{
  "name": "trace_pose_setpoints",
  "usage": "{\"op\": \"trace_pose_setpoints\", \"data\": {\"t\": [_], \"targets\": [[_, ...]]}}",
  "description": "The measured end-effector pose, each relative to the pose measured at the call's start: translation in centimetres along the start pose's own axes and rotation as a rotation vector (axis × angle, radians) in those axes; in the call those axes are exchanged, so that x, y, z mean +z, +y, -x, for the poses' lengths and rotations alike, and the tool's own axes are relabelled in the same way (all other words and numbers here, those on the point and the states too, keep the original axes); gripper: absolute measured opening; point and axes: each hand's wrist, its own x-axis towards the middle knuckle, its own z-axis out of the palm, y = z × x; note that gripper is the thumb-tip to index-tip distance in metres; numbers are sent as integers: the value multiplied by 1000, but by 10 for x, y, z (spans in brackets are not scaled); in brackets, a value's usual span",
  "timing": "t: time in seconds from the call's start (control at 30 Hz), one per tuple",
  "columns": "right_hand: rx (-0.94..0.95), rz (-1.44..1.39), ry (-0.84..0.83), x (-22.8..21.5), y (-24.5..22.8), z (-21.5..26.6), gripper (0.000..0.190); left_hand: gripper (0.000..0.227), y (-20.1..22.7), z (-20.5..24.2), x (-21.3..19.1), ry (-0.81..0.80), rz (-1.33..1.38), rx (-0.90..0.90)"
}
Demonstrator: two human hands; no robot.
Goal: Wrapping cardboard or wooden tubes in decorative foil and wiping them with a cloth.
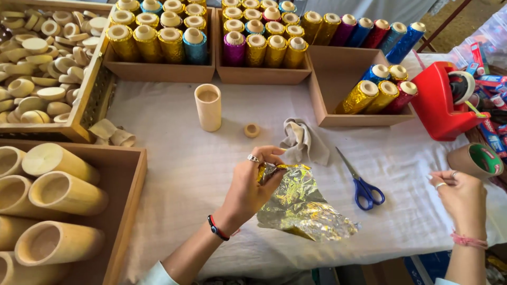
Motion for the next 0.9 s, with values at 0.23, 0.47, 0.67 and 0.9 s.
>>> {"op": "trace_pose_setpoints", "data": {"t": [0.23,0.47,0.67,0.9], "targets": [[-114,521,104,5,-6,14,16,40,-4,0,3,1,-6,33],[-401,717,268,15,-3,35,15,41,-3,-1,2,11,-4,8],[84,46,-120,-3,-3,26,24,39,-6,0,3,0,11,-26],[154,269,-334,-8,10,-5,24,38,1,-2,1,-24,10,-30]]}}
